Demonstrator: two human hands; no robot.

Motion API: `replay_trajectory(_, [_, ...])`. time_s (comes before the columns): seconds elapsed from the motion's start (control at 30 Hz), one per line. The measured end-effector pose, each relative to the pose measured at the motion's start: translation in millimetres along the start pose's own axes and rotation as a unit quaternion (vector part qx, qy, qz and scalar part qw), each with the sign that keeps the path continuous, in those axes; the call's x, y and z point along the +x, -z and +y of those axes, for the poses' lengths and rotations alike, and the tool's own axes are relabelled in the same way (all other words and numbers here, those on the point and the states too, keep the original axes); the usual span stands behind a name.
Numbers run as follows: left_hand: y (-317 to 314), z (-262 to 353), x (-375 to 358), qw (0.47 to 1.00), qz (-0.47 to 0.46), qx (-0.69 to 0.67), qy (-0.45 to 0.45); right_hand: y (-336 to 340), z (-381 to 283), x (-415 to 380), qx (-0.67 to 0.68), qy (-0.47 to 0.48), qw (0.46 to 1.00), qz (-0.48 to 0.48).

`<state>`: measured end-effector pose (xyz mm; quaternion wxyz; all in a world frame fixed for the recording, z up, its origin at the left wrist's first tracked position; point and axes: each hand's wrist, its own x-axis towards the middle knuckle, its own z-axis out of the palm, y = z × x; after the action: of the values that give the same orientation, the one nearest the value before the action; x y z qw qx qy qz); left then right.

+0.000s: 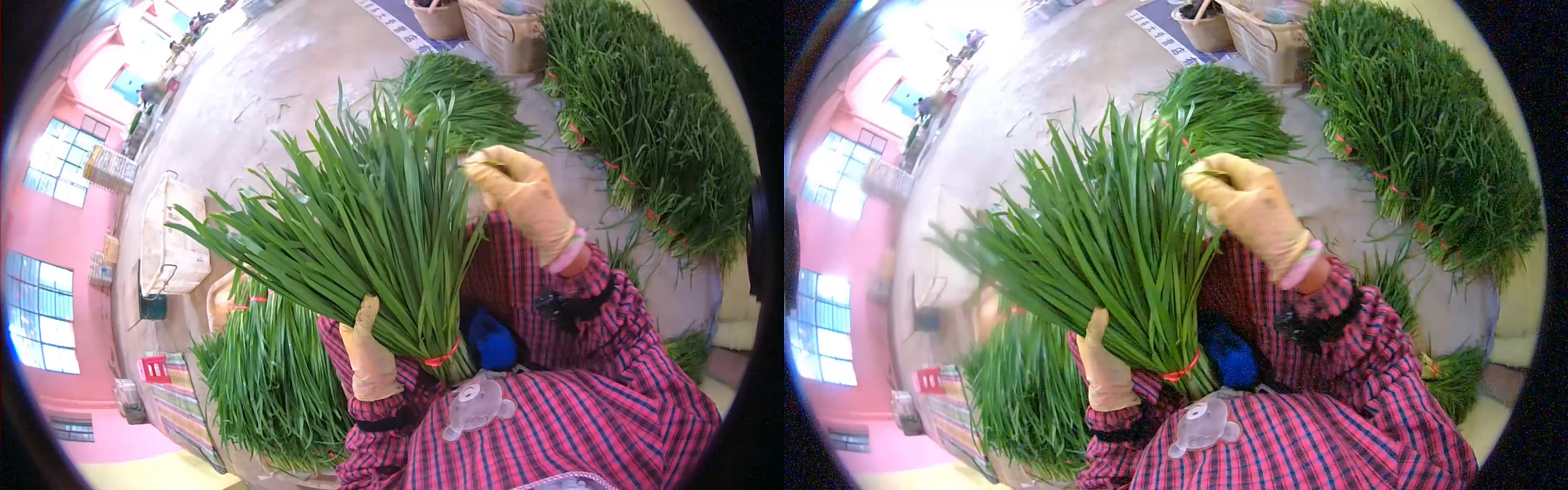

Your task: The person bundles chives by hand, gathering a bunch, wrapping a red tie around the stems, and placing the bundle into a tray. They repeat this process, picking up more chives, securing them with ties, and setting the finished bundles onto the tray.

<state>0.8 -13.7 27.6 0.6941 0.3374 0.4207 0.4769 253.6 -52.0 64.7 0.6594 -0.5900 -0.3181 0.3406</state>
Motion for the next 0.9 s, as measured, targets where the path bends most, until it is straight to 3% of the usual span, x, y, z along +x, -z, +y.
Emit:
replay_trajectory(0.03, [5,-2,2,1.000,0.004,-0.012,0.007,18,7,0,0.001,0.005,1.000,-0.004])
replay_trajectory(0.1, [29,-15,11,1.000,0.011,-0.021,0.017,47,24,4,0.066,-0.079,0.984,-0.147])
replay_trajectory(0.13, [33,-19,14,0.999,0.019,-0.028,0.034,41,24,3,0.067,-0.074,0.984,-0.150])
replay_trajectory(0.23, [20,-12,6,0.999,-0.012,-0.036,0.005,10,23,-15,0.072,0.027,0.997,0.030])
replay_trajectory(0.33, [15,-7,0,0.999,-0.007,-0.030,-0.008,28,30,-9,0.024,0.019,0.999,0.035])
replay_trajectory(0.37, [16,-7,0,0.999,-0.007,-0.031,-0.011,39,24,-10,-0.036,-0.051,0.998,0.001])
replay_trajectory(0.5, [20,-5,6,0.999,0.025,-0.018,-0.011,29,12,-17,-0.061,-0.110,0.991,-0.037])
replay_trajectory(0.57, [2,7,1,0.998,0.041,-0.027,-0.037,9,13,-28,0.017,-0.018,0.997,-0.070])
replay_trajectory(0.63, [-16,19,-5,0.998,0.051,-0.019,-0.025,-18,29,-34,-0.001,-0.013,0.992,-0.128])
replay_trajectory(0.67, [-19,22,-6,0.998,0.058,-0.009,-0.016,-35,39,-33,-0.116,0.082,0.981,-0.135])
replay_trajectory(0.77, [-23,20,-13,0.999,-0.002,0.005,-0.038,-73,34,-42,-0.094,0.146,0.982,-0.074])
replay_trajectory(0.83, [-20,22,-14,0.999,0.001,-0.030,-0.037,-68,20,-34,-0.049,-0.064,0.992,-0.098])
replay_trajectory(0.9, [-13,23,-15,0.999,0.039,-0.021,-0.012,-69,46,-32,-0.010,-0.039,0.995,-0.095])
